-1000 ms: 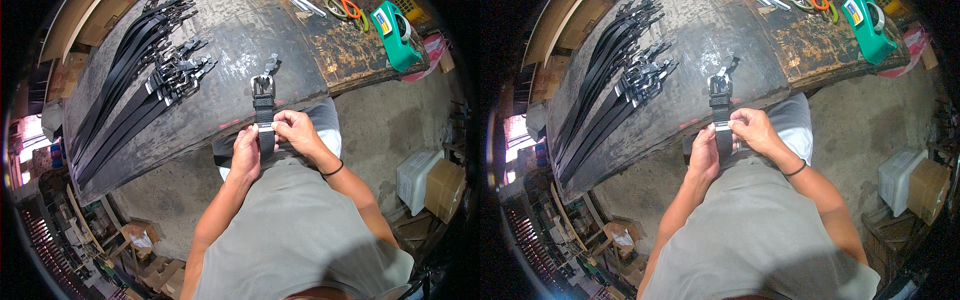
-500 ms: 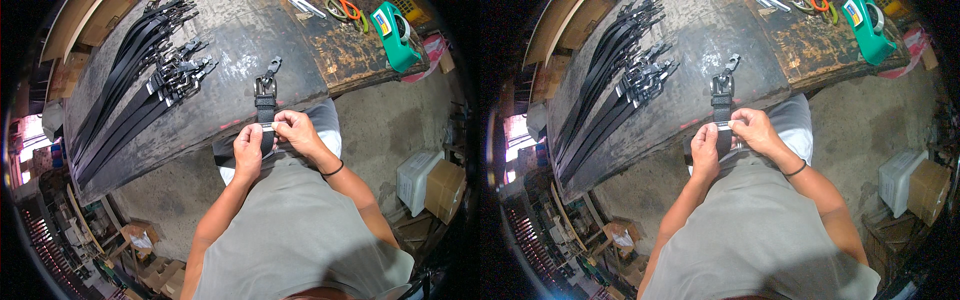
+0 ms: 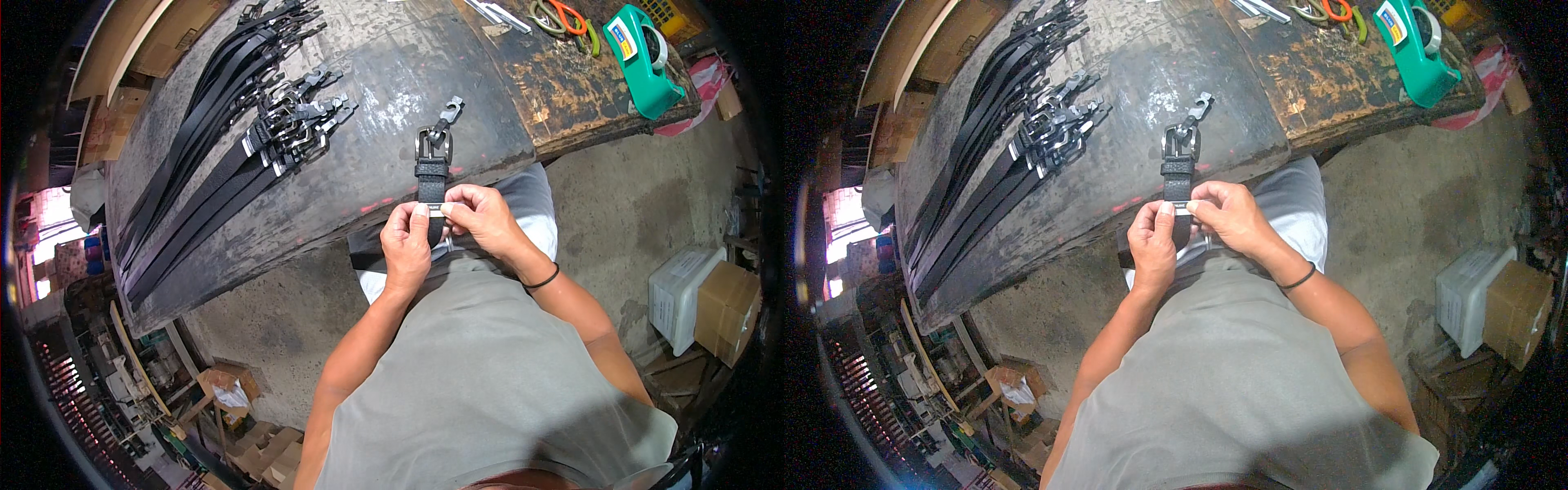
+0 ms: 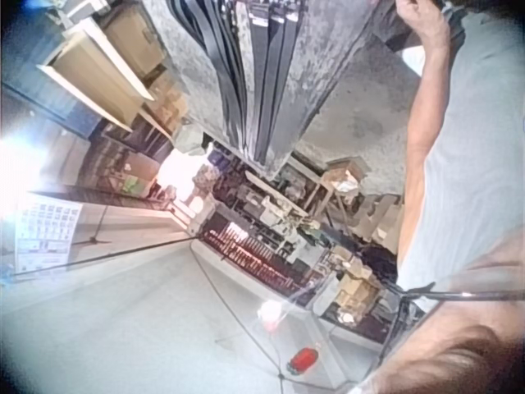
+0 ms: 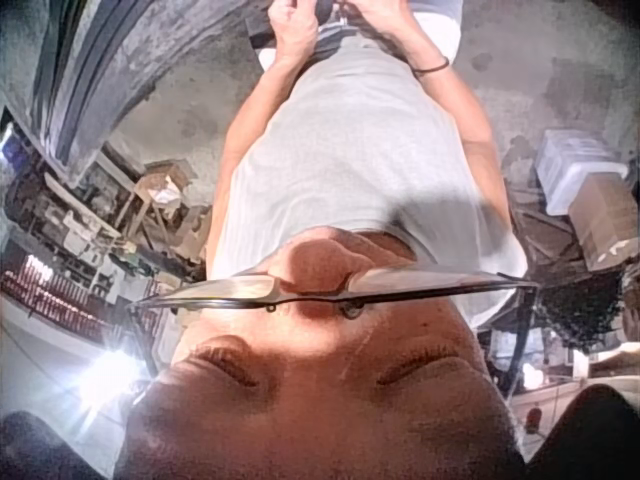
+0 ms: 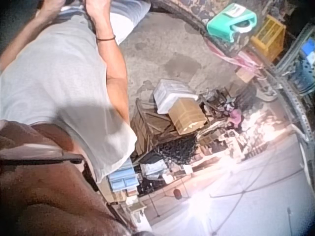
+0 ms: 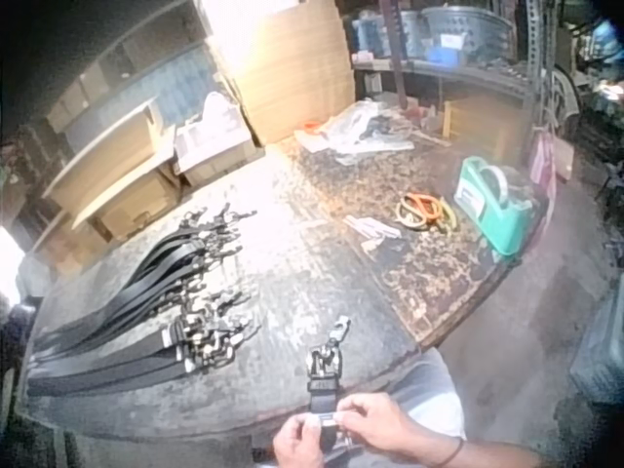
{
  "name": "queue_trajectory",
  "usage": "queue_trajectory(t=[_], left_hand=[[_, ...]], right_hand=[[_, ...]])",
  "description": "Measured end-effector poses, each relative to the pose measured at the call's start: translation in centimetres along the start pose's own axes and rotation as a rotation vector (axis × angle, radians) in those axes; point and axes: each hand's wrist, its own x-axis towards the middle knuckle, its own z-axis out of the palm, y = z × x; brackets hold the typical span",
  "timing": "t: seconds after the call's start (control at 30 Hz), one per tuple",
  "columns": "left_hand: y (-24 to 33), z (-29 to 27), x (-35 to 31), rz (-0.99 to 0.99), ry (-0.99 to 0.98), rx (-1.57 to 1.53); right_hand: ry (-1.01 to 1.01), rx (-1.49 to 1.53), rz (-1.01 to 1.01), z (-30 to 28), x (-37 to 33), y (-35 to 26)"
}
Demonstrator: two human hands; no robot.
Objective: Assembling and finishing leather belts by attaching hardware and labels.
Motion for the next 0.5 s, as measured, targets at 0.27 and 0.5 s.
queue_trajectory(t=[0.27, 0.5], left_hand=[[3.1, 0.3, 0.1, 0.025, -0.071, -0.06], [7.5, -0.1, 1.3, -0.231, -0.535, -0.296]], right_hand=[[-0.177, 0.155, -0.067, -0.7, 0.2, -0.6], [-0.271, 0.011, -0.363, 0.4, -0.1, -4.8]])
